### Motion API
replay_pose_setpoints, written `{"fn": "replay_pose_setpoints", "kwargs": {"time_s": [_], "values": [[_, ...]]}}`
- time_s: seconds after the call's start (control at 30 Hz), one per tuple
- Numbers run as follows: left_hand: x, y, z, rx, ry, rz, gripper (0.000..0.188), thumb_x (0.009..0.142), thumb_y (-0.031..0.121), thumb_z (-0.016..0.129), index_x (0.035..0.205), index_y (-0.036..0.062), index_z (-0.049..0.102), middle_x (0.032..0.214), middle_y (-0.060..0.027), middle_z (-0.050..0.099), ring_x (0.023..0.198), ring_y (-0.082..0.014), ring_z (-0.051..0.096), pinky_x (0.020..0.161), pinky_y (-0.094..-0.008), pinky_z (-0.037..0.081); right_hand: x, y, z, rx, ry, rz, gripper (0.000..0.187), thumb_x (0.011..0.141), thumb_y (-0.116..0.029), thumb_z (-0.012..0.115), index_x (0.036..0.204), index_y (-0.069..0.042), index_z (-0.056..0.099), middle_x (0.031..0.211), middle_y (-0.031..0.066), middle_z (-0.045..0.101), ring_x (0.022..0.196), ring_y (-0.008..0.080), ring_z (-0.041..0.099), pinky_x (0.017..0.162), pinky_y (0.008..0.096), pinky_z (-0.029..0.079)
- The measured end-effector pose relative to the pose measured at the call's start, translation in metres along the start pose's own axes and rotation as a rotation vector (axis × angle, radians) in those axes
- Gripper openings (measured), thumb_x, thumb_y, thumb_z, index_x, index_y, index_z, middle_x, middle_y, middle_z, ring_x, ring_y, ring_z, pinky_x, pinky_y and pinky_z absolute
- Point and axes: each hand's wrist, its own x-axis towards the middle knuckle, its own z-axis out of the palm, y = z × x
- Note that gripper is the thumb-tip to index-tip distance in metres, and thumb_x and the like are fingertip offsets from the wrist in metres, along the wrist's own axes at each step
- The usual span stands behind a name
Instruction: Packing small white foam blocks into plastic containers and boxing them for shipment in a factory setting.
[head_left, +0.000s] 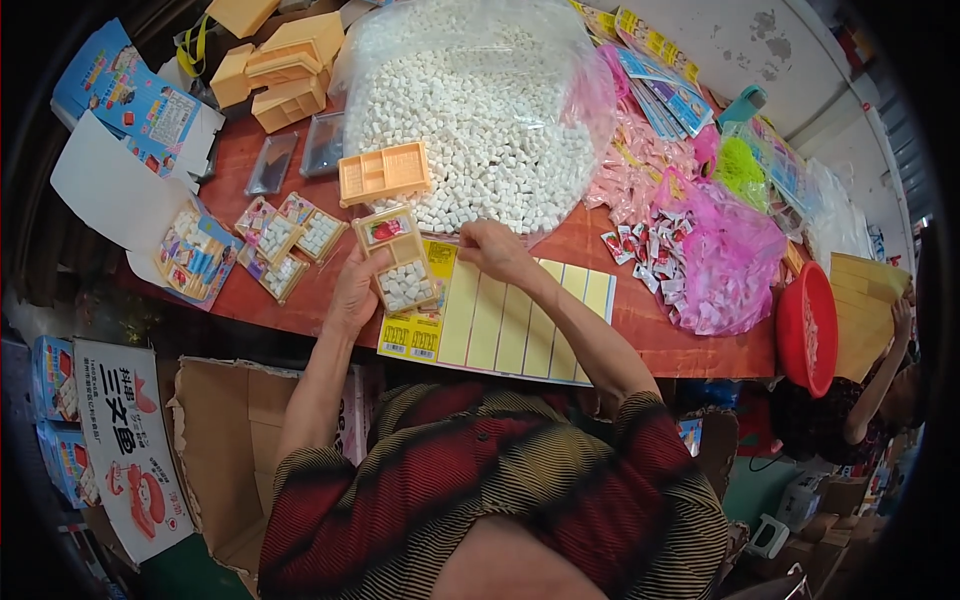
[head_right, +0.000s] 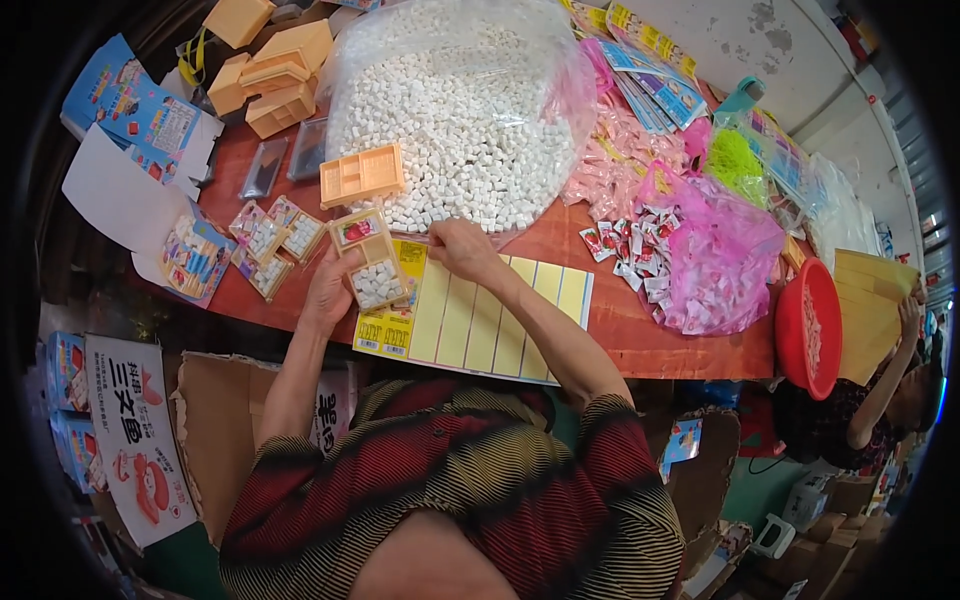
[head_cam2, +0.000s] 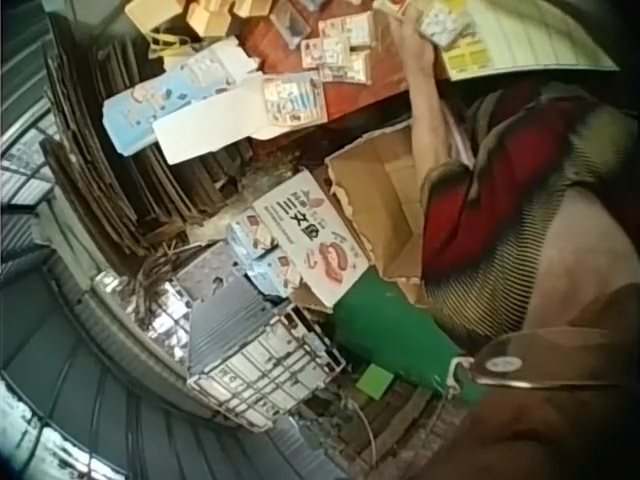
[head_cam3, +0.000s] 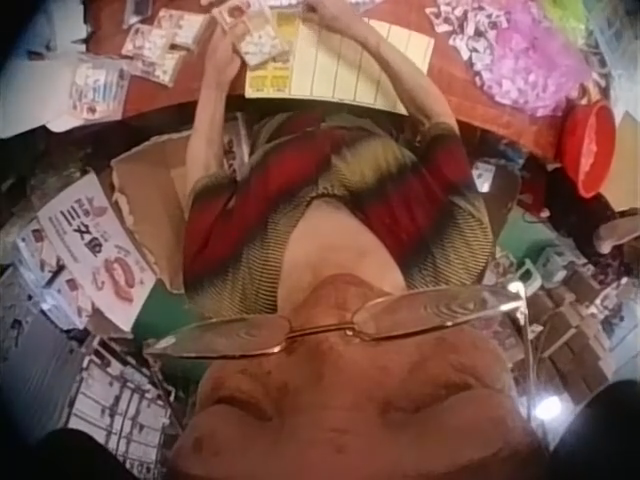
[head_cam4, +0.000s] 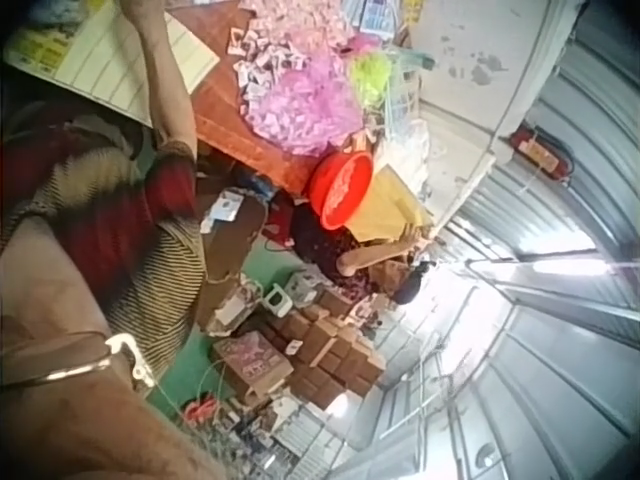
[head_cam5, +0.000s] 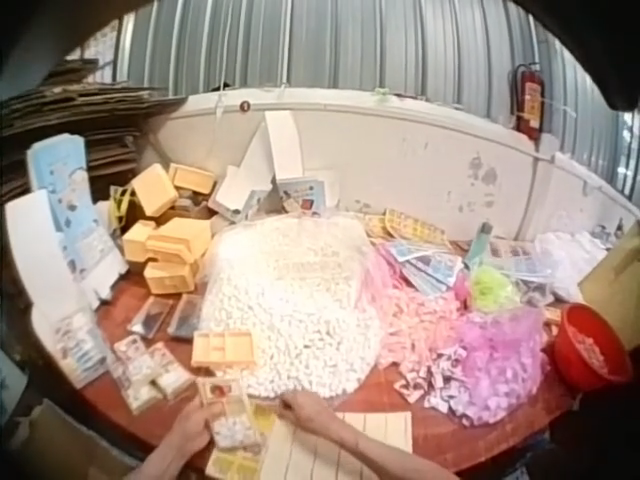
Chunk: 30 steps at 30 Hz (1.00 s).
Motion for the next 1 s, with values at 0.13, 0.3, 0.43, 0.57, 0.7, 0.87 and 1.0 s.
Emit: {"fn": "replay_pose_setpoints", "kwargs": {"time_s": [0.13,0.3,0.43,0.57,0.7,0.87,1.0], "values": [[0.005,0.001,0.002,0.086,-0.078,-0.133,0.044,0.074,0.004,0.051,0.115,0.0044,0.035,0.106,-0.0077,0.049,0.098,-0.0193,0.048,0.084,-0.0336,0.041,0.004,0.002,-0.014,0.252,-0.065,0.041,0.010,0.065,-0.010,0.057,0.071,-0.003,0.053,0.063,0.0112,0.054,0.061,0.0272,0.051,0.053,0.0341,0.040],[0.005,-0.009,0.021,-0.196,0.031,-0.164,0.036,0.075,0.000,0.047,0.111,0.0008,0.039,0.104,-0.0106,0.050,0.095,-0.0217,0.050,0.085,-0.0356,0.040,-0.001,-0.007,-0.015,-0.368,0.299,-0.245,0.009,0.067,-0.011,0.050,0.073,-0.008,0.055,0.065,0.0076,0.051,0.067,0.0236,0.050,0.062,0.0333,0.038],[0.010,-0.019,0.022,-0.290,0.074,-0.220,0.036,0.077,0.000,0.043,0.112,-0.0001,0.037,0.106,-0.0127,0.048,0.097,-0.0236,0.049,0.086,-0.0379,0.039,-0.016,-0.007,-0.006,-0.523,0.343,-0.309,0.022,0.066,-0.009,0.054,0.088,-0.007,0.053,0.079,0.0057,0.051,0.075,0.0215,0.049,0.068,0.0324,0.035],[0.017,-0.023,0.026,-0.308,0.114,-0.246,0.035,0.078,0.000,0.042,0.112,-0.0009,0.037,0.107,-0.0135,0.048,0.098,-0.0247,0.048,0.086,-0.0390,0.039,-0.029,-0.001,-0.006,-0.492,0.395,-0.333,0.031,0.067,-0.010,0.054,0.097,-0.005,0.050,0.086,0.0073,0.051,0.080,0.0223,0.049,0.073,0.0342,0.034],[0.017,-0.025,0.031,-0.317,0.136,-0.247,0.036,0.077,0.000,0.043,0.112,-0.0007,0.037,0.107,-0.0127,0.048,0.098,-0.0240,0.048,0.085,-0.0379,0.040,-0.032,0.001,-0.004,-0.463,0.379,-0.318,0.030,0.068,-0.010,0.054,0.098,-0.004,0.050,0.088,0.0090,0.052,0.083,0.0235,0.048,0.074,0.0354,0.034],[0.021,-0.026,0.034,-0.225,0.019,-0.202,0.038,0.077,0.001,0.046,0.113,-0.0003,0.036,0.107,-0.0114,0.048,0.096,-0.0219,0.049,0.084,-0.0348,0.040,-0.015,0.004,-0.006,-0.128,0.333,-0.107,0.023,0.069,-0.011,0.057,0.092,-0.006,0.055,0.078,0.0074,0.055,0.073,0.0243,0.050,0.066,0.0343,0.037],[0.023,-0.026,0.027,-0.169,0.008,-0.243,0.041,0.077,0.006,0.048,0.115,0.0015,0.034,0.108,-0.0107,0.047,0.099,-0.0210,0.047,0.086,-0.0353,0.038,-0.013,0.003,-0.002,-0.099,0.307,-0.162,0.018,0.069,-0.011,0.056,0.087,-0.007,0.056,0.073,0.0049,0.055,0.071,0.0209,0.051,0.064,0.0327,0.037]]}}
